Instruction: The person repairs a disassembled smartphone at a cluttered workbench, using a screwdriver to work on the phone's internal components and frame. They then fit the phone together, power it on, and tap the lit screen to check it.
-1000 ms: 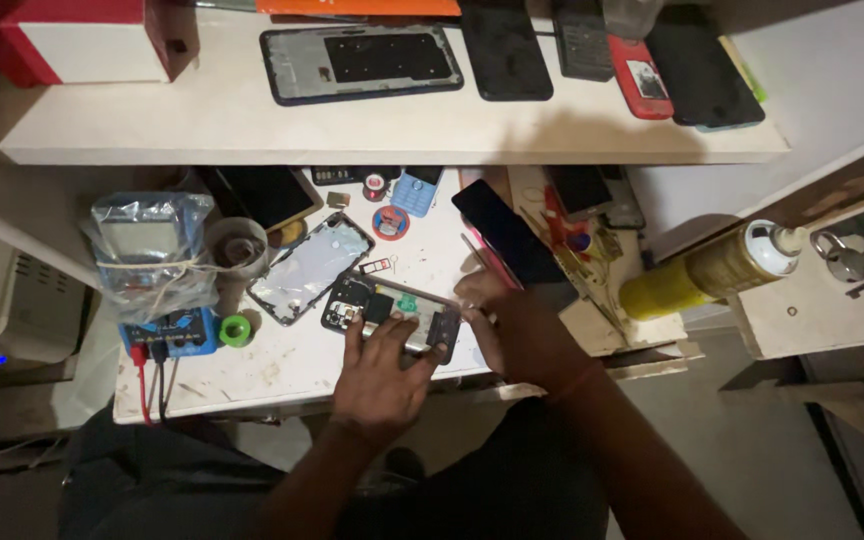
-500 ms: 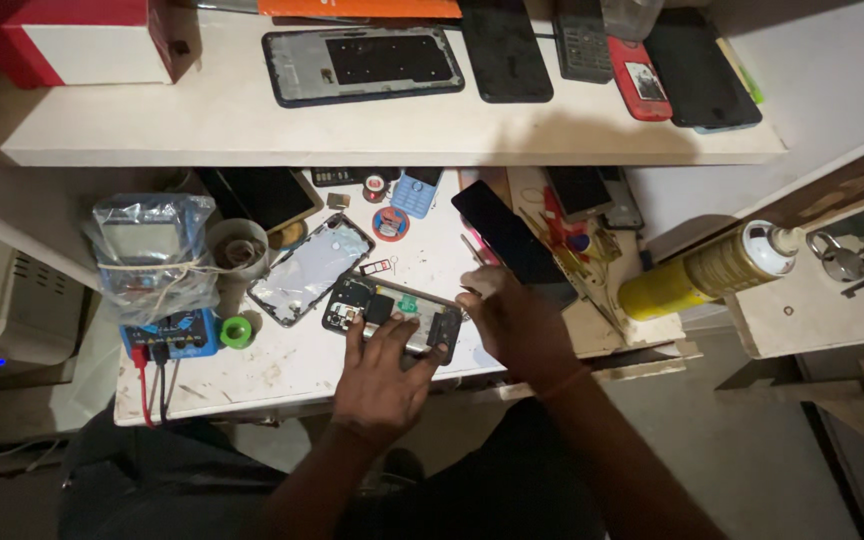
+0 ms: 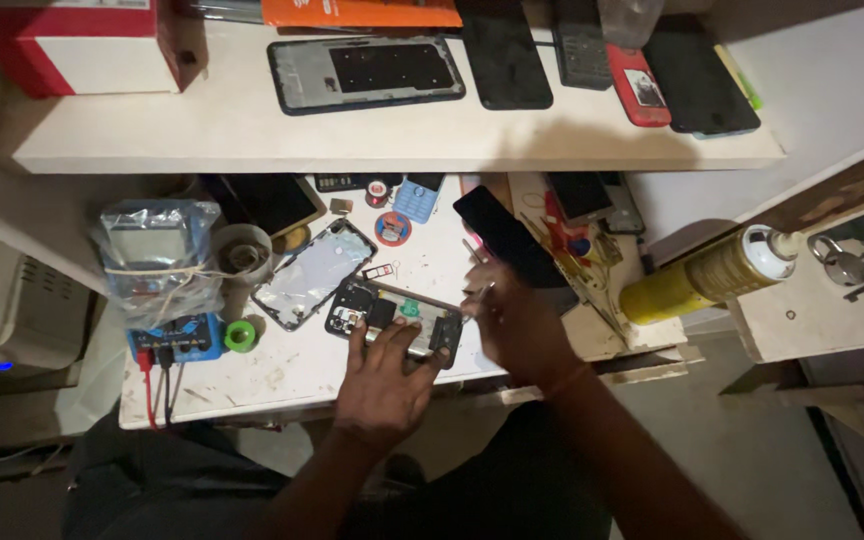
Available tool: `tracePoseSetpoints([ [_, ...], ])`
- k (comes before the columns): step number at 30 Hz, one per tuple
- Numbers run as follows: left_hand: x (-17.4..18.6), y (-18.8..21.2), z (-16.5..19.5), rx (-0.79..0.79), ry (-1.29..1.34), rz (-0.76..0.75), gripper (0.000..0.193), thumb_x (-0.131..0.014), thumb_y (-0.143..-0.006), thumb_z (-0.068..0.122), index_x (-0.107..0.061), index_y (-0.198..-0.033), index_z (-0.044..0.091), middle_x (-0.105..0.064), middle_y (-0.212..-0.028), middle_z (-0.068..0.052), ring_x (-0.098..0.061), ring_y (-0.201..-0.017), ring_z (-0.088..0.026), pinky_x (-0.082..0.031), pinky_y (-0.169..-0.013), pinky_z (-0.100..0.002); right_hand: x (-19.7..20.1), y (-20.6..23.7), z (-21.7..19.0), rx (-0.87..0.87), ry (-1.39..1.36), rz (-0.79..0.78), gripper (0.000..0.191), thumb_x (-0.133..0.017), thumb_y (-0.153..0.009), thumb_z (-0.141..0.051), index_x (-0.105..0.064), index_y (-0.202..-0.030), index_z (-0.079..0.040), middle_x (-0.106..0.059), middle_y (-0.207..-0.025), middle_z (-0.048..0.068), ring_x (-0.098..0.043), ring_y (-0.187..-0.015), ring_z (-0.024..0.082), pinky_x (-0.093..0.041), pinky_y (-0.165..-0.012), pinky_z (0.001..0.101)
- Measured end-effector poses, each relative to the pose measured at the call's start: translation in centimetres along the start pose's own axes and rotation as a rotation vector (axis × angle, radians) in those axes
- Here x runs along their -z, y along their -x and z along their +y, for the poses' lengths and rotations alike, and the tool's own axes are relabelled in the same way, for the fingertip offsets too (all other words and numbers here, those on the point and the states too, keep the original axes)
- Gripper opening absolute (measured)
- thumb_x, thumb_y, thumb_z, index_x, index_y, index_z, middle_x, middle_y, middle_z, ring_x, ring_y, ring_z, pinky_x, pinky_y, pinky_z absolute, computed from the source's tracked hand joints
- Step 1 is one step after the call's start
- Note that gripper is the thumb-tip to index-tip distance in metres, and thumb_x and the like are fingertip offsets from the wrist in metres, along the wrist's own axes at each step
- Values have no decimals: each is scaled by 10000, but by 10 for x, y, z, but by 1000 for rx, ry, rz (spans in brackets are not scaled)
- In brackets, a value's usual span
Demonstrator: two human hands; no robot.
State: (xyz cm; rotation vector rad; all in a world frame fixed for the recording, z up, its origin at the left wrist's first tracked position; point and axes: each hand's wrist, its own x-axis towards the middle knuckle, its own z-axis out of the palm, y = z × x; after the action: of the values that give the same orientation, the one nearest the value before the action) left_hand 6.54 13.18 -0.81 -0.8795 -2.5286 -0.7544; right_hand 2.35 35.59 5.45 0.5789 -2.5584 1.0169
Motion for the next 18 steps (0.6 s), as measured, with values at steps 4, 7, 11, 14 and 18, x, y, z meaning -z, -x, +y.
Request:
tracePoseSetpoints([
  [4,0,-1,-1,-4,-12,-15,389,-705,-851,256,-717,-1238,226,-552,-1360,-194,-478,-1340,-365,-242,-1129,-699,-7,-18,30,-268,-500,161,279,-555,-1014,-53,-477,-1279,-86,-684,-987,134,-732,-897,279,-613,-799,323],
  [7,-1,0,-1,-14,-30,35,349,-695,-876,254,-718,-1223,221,-571,-1360,-187,-504,-1344,-360,-271,-1145,-695,-18,-32,49,-220,-468,144,186,-585,-997,-60,-535,-1176,-79,-685,-950,138,-731,-871,281,-609,-794,326],
  [11,-2,-4,-3,-35,-31,64,321,-686,-886,250,-730,-1203,222,-595,-1340,-191,-533,-1323,-367,-301,-1120,-704,-43,-52,60,52,-88,21,62,-694,-912,-64,-660,-945,-24,-706,-914,150,-736,-823,295,-583,-712,354],
  [14,-4,-7,-6,-30,-40,36,331,-671,-865,269,-735,-1185,214,-595,-1332,-203,-532,-1299,-389,-295,-1089,-725,-64,-70,63,-37,49,61,42,-744,-828,-87,-715,-852,-67,-742,-880,139,-726,-848,338,-580,-752,403],
  [18,-7,-9,-10,-44,-68,90,319,-640,-893,258,-729,-1198,225,-598,-1344,-193,-542,-1316,-374,-308,-1109,-717,-77,-88,61,-211,77,-24,6,-751,-809,-101,-754,-814,-98,-748,-896,108,-738,-853,314,-589,-765,395],
])
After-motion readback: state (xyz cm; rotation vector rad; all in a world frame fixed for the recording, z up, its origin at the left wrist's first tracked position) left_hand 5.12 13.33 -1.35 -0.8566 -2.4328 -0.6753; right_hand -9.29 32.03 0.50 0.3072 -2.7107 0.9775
